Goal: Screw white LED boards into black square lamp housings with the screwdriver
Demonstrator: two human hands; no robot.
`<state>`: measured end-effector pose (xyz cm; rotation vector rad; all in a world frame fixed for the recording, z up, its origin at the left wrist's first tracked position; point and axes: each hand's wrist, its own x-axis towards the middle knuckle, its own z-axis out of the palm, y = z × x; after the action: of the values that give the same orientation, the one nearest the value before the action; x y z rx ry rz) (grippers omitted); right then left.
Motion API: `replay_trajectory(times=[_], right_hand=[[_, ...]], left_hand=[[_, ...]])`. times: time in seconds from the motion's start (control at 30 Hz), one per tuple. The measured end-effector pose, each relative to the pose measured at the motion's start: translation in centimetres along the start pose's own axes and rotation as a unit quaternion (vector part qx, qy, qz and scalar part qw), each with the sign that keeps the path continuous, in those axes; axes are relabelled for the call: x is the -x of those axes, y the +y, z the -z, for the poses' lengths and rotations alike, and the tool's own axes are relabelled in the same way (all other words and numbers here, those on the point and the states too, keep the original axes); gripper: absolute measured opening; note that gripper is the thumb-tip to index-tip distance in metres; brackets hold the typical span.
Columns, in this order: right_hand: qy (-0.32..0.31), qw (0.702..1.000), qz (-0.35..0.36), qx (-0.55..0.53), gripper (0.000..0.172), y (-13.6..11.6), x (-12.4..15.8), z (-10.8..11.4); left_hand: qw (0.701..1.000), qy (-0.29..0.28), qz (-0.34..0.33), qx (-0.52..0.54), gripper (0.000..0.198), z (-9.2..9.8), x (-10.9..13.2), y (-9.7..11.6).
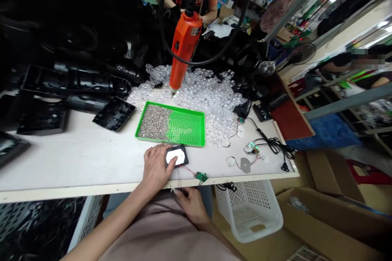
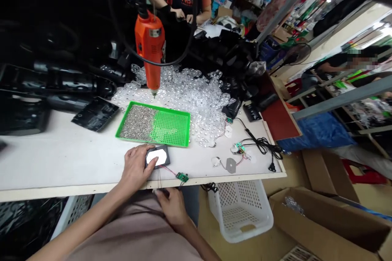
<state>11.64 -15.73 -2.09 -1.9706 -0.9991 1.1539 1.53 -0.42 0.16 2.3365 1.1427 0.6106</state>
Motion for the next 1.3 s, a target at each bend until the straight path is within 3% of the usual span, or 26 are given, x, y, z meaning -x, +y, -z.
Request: replay_trajectory(times=[0.1, 0.2, 0.33, 0.4, 0.5, 0.6, 0.67, 0.8, 0.9, 1.07, 1.17, 1.3], right_hand=[[-0.005, 0.998, -0.013, -0.061, 0.037, 0.0, 0.2, -0.7], [-0.036, 0.998, -0.013, -0.05, 0.031, -1.3, 1.6, 0.5], [-0.049, 0.99, 0.053, 0.124, 0.025, -4.0, 3.9, 4.7], [-0.001, 0.952, 0.13, 0.278, 0.027, -5.4, 4.4, 7.0], [0.086, 0.848, 0.205, 0.481, 0.028, -7.3, 3.6, 9.8], [0.145, 0.776, 0.232, 0.568, 0.031, -8.7, 1.4, 11.1], [0.145, 0.776, 0.273, 0.549, 0.029, -9.2, -0.5, 11.3], [0.059, 0.808, 0.346, 0.473, 0.024, -9.5, -3.4, 10.7], [0.037, 0.771, 0.362, 0.523, 0.026, -9.8, -4.3, 9.8], [0.068, 0.687, 0.406, 0.599, 0.033, -10.5, -4.4, 7.7], [0.042, 0.681, 0.423, 0.596, 0.035, -11.0, -4.6, 7.0], [-0.022, 0.708, 0.423, 0.565, 0.029, -11.4, -5.6, 7.4]], left_hand=[[1.0, -0.011, 0.004, 0.002, 0.034, 0.3, 0.1, 0.4], [1.0, -0.024, 0.012, 0.006, 0.033, 0.5, 0.1, 0.6], [0.999, -0.031, 0.016, 0.006, 0.032, 0.7, 0.1, 0.8], [0.999, -0.031, 0.013, 0.007, 0.031, 0.7, 0.2, 0.8], [0.999, -0.027, 0.012, 0.01, 0.03, 0.6, 0.2, 0.8], [0.999, -0.033, 0.011, 0.021, 0.029, 0.7, 0.1, 0.7], [0.998, -0.046, 0.003, 0.03, 0.027, 0.9, -0.1, 0.5], [0.996, -0.065, -0.027, 0.046, 0.025, 1.4, -0.4, 0.1], [0.996, -0.067, -0.035, 0.053, 0.028, 1.7, -0.3, -0.1], [0.997, -0.059, -0.029, 0.038, 0.033, 1.4, -0.1, -0.2], [0.997, -0.055, -0.027, 0.037, 0.035, 1.0, -0.1, -0.2], [0.997, -0.051, -0.025, 0.056, 0.036, 1.1, 0.0, -0.2]])
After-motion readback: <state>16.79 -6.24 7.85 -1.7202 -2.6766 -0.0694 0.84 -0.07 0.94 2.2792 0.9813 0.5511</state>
